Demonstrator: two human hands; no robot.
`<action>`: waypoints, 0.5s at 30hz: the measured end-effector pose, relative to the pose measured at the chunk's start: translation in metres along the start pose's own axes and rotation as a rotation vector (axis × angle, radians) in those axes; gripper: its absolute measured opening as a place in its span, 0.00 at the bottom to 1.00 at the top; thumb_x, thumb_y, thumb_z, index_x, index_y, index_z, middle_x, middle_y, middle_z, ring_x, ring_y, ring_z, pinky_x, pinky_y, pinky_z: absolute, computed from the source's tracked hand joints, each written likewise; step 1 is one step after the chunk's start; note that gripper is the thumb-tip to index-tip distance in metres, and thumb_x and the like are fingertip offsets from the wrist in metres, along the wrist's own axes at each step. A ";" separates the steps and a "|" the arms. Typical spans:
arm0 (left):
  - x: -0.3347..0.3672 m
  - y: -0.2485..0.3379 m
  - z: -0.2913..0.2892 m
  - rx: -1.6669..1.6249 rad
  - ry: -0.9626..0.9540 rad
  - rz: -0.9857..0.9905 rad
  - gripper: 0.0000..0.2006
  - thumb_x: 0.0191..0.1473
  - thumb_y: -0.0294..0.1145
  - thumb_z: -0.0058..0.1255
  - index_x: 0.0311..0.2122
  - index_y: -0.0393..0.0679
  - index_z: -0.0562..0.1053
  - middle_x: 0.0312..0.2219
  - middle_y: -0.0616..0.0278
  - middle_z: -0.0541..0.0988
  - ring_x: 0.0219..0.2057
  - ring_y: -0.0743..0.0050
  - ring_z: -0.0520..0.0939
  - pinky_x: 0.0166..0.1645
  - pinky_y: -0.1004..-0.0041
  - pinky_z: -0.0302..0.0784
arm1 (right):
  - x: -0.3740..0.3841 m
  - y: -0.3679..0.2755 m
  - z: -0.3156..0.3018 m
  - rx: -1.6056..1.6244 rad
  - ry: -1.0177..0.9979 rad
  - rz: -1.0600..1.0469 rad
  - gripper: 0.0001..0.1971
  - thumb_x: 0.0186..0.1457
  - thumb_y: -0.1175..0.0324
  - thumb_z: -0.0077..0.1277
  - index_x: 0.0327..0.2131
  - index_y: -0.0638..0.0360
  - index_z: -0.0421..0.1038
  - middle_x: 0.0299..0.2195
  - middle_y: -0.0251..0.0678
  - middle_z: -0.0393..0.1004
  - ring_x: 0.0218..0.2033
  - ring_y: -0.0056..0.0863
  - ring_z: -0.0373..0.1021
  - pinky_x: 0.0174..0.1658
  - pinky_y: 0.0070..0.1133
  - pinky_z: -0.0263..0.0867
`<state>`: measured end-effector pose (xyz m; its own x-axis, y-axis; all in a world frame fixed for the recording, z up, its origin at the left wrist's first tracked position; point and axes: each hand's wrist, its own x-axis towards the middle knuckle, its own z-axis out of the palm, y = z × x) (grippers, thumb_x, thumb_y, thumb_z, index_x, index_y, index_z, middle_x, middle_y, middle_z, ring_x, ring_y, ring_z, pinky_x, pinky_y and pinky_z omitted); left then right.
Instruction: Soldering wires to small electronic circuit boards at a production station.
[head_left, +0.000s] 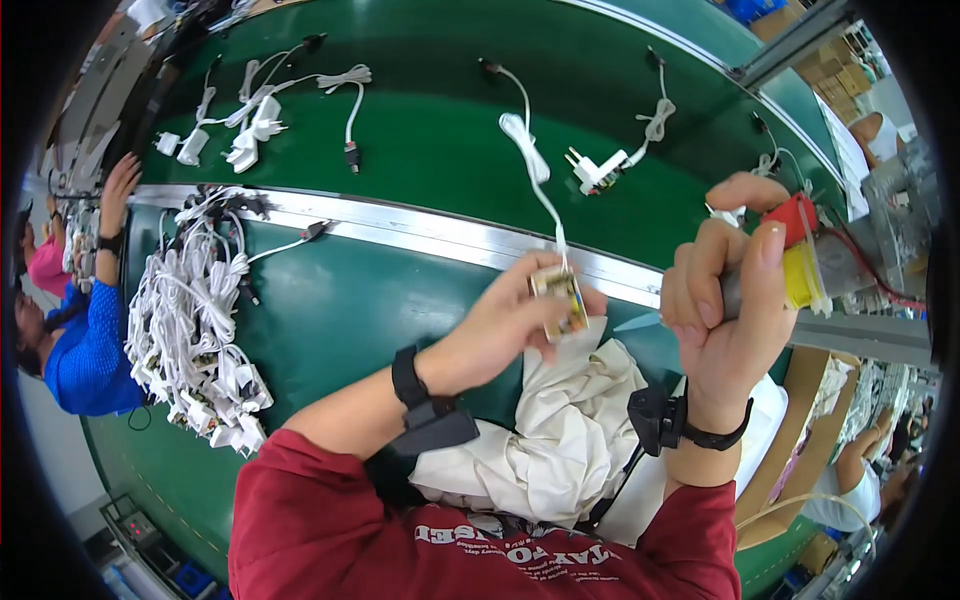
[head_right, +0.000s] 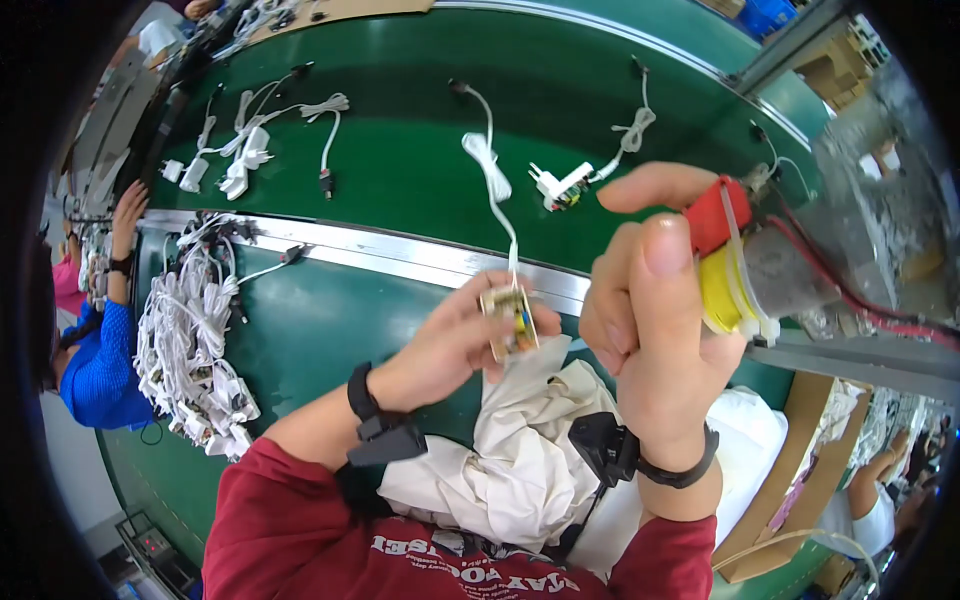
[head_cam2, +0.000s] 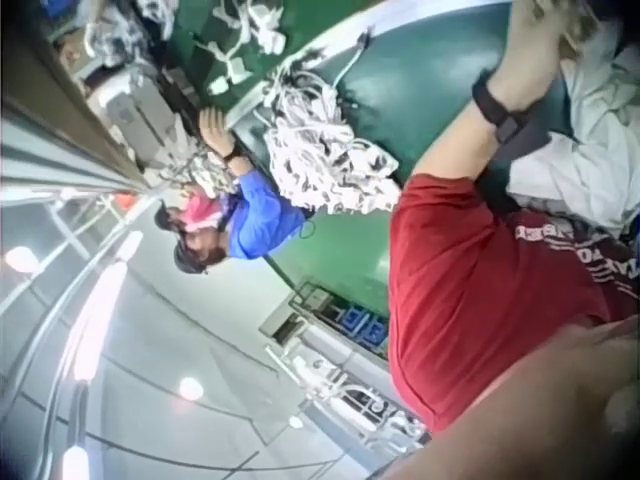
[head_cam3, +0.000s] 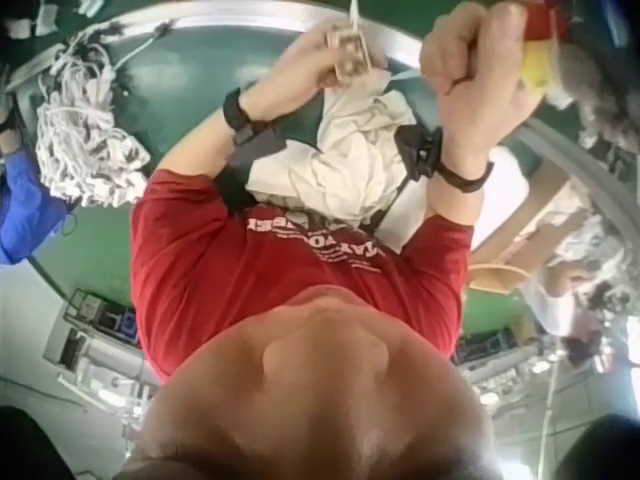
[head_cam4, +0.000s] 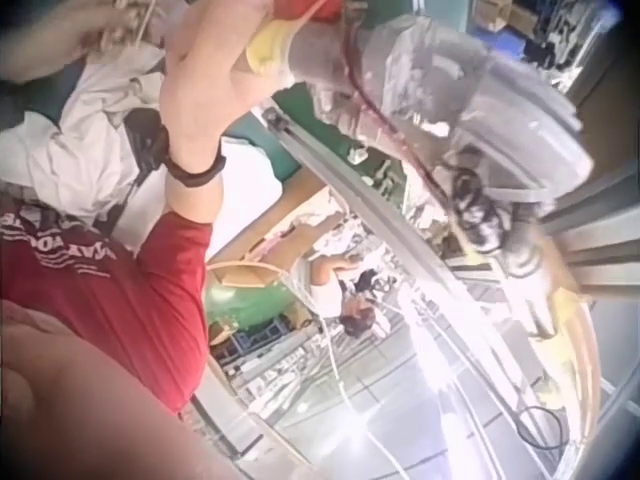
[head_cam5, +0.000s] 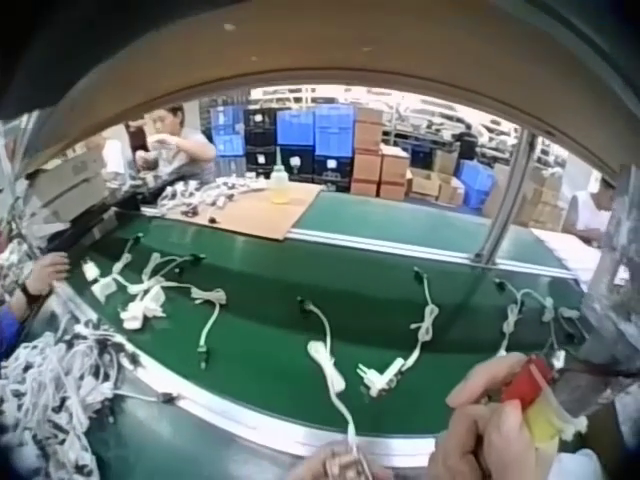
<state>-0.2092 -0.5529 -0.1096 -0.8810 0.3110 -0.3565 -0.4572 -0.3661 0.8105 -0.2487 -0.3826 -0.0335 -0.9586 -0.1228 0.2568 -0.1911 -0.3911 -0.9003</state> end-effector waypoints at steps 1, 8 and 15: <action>-0.002 -0.008 0.005 -0.032 -0.079 -0.029 0.17 0.56 0.29 0.39 0.51 0.43 0.58 0.42 0.59 0.73 0.44 0.74 0.74 0.32 0.75 0.78 | 0.005 0.002 -0.001 -0.034 -0.010 -0.009 0.19 0.60 0.53 0.36 0.40 0.63 0.58 0.10 0.24 0.51 0.08 0.12 0.45 0.11 0.13 0.42; 0.004 -0.019 0.009 -0.046 -0.265 -0.124 0.21 0.55 0.23 0.41 0.54 0.41 0.55 0.46 0.59 0.69 0.44 0.76 0.73 0.37 0.75 0.80 | 0.014 0.018 -0.001 -0.067 -0.057 -0.011 0.18 0.61 0.52 0.34 0.38 0.60 0.56 0.10 0.24 0.50 0.07 0.12 0.44 0.11 0.13 0.42; 0.006 -0.021 -0.003 -0.036 -0.307 -0.127 0.22 0.55 0.23 0.41 0.55 0.40 0.55 0.47 0.61 0.69 0.43 0.78 0.74 0.36 0.77 0.80 | 0.012 0.028 0.008 -0.060 -0.053 0.006 0.14 0.61 0.55 0.34 0.32 0.55 0.53 0.10 0.25 0.51 0.07 0.12 0.45 0.11 0.13 0.42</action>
<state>-0.2051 -0.5463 -0.1300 -0.7414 0.6037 -0.2928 -0.5699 -0.3362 0.7498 -0.2634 -0.4020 -0.0527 -0.9476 -0.1734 0.2681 -0.1992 -0.3353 -0.9208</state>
